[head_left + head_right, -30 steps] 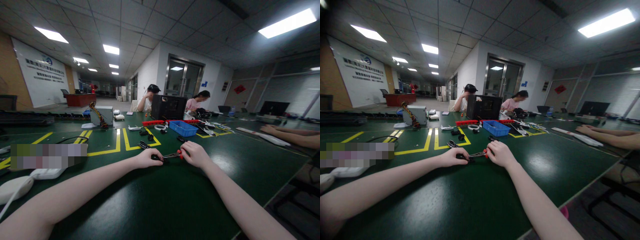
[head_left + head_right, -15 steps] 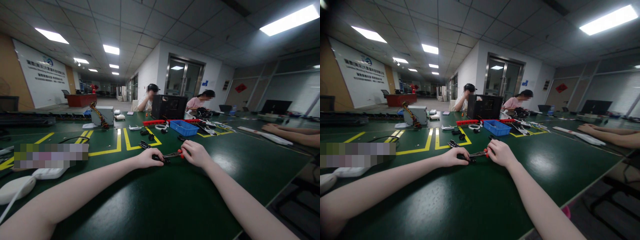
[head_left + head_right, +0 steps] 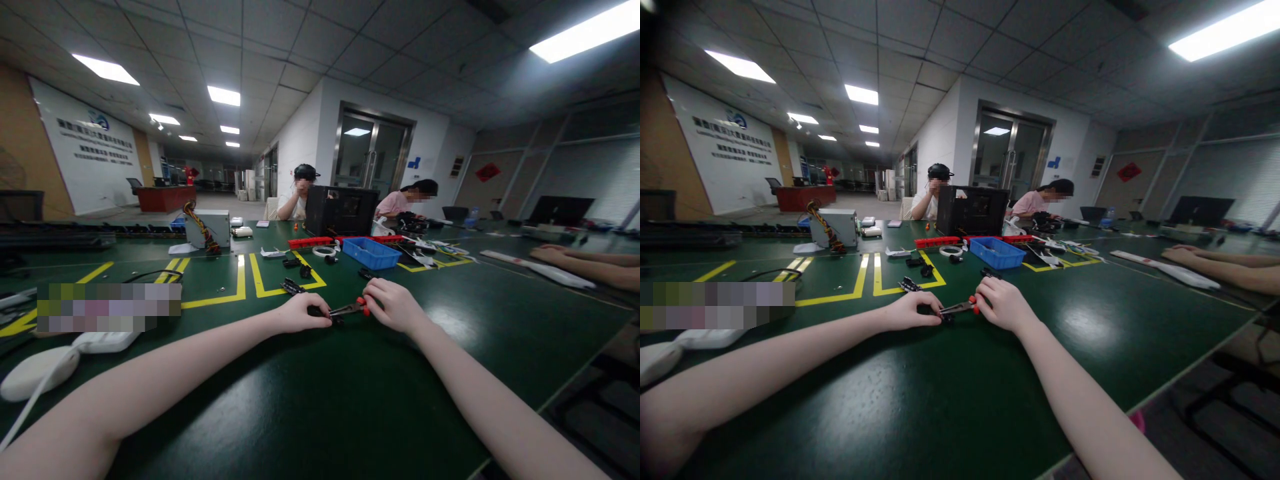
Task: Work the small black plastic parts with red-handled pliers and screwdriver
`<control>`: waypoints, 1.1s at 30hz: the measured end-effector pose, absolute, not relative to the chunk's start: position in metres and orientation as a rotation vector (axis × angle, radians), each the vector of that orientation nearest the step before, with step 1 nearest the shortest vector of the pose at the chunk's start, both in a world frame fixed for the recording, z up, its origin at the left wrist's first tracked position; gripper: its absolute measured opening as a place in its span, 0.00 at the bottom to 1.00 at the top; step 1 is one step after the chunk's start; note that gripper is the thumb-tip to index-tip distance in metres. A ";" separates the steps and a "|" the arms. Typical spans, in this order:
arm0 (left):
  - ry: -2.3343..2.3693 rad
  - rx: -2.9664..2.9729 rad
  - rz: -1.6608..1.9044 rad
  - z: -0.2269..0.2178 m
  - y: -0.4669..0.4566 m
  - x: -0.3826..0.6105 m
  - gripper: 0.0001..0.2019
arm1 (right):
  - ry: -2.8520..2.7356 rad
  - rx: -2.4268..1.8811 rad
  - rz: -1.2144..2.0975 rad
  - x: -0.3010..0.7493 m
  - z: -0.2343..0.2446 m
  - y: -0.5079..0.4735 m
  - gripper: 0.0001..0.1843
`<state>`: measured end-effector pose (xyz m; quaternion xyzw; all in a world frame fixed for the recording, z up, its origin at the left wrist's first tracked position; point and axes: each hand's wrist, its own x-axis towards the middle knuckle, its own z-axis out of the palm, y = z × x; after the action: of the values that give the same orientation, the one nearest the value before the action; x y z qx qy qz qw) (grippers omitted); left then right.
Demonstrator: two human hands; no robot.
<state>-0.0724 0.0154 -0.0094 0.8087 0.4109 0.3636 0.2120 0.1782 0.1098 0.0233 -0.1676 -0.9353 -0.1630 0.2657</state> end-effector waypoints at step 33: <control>1.149 2.357 0.967 -0.008 0.014 -0.074 0.07 | -2.591 -0.515 -0.384 0.174 0.021 0.106 0.15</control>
<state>-0.0741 0.0143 -0.0080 0.8308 0.4048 0.3407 0.1726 0.1739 0.1057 0.0211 -0.1874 -0.9437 -0.1397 0.2340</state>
